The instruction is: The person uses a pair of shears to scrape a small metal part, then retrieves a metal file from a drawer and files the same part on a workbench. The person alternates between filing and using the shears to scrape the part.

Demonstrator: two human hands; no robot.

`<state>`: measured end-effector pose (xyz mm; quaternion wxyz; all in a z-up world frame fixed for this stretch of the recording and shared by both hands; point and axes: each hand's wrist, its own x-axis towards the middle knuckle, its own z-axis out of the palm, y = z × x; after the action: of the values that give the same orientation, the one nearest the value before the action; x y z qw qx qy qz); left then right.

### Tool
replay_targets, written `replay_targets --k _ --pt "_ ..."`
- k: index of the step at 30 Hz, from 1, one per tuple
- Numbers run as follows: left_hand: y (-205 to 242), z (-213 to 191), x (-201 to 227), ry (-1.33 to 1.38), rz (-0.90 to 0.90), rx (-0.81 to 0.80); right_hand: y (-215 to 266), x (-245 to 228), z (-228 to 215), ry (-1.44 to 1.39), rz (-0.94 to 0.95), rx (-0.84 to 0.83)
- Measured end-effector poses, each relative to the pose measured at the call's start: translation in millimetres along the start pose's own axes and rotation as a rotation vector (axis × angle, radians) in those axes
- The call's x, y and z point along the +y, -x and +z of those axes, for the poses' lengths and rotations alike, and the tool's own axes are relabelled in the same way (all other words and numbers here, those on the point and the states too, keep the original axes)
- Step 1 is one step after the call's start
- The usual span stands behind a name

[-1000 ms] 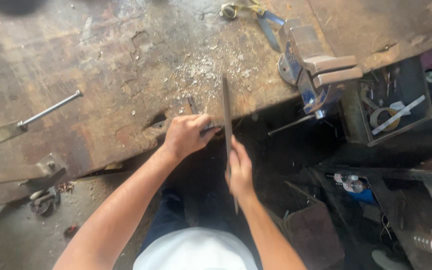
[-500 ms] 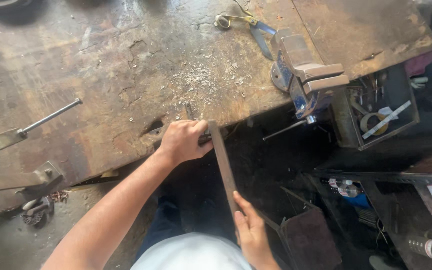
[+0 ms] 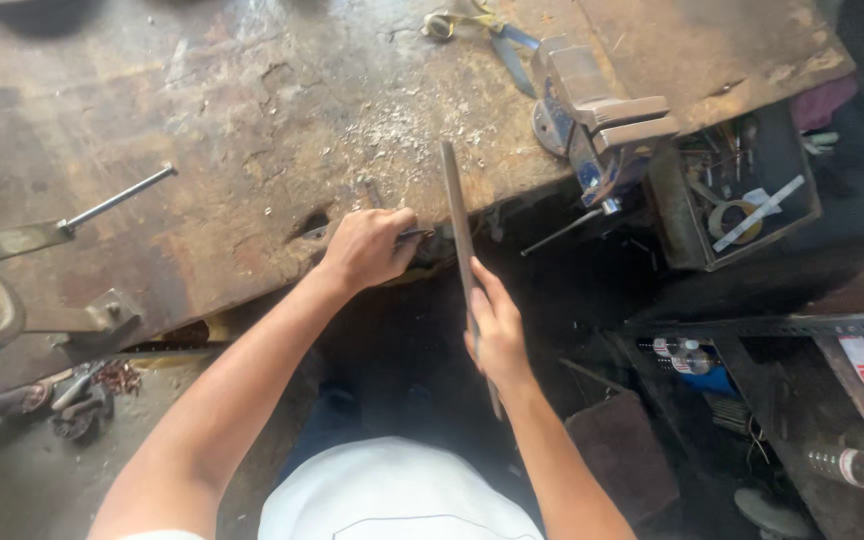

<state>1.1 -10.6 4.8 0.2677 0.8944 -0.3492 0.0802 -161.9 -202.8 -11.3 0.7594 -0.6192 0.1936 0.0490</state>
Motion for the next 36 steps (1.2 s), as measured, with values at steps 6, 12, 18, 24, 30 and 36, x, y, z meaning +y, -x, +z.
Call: replay_targets --k 6,12,18,24,30,36 --pt "-15 15 -18 -0.005 0.02 0.016 24 -38 52 0.054 -0.118 0.031" --pt "-15 12 -16 0.145 -0.054 0.221 -154 49 27 0.309 -0.486 0.131" --pt "5 14 -15 0.171 -0.106 0.202 -134 42 23 0.284 -0.438 0.039" --pt "4 15 -12 0.128 -0.17 0.181 -132 32 24 0.459 -0.523 0.085" --pt "4 13 -10 0.177 -0.162 0.256 -125 34 30 0.539 -0.572 0.1" --pt "-1 10 -9 0.217 -0.175 0.249 -127 22 36 0.571 -0.273 0.136"
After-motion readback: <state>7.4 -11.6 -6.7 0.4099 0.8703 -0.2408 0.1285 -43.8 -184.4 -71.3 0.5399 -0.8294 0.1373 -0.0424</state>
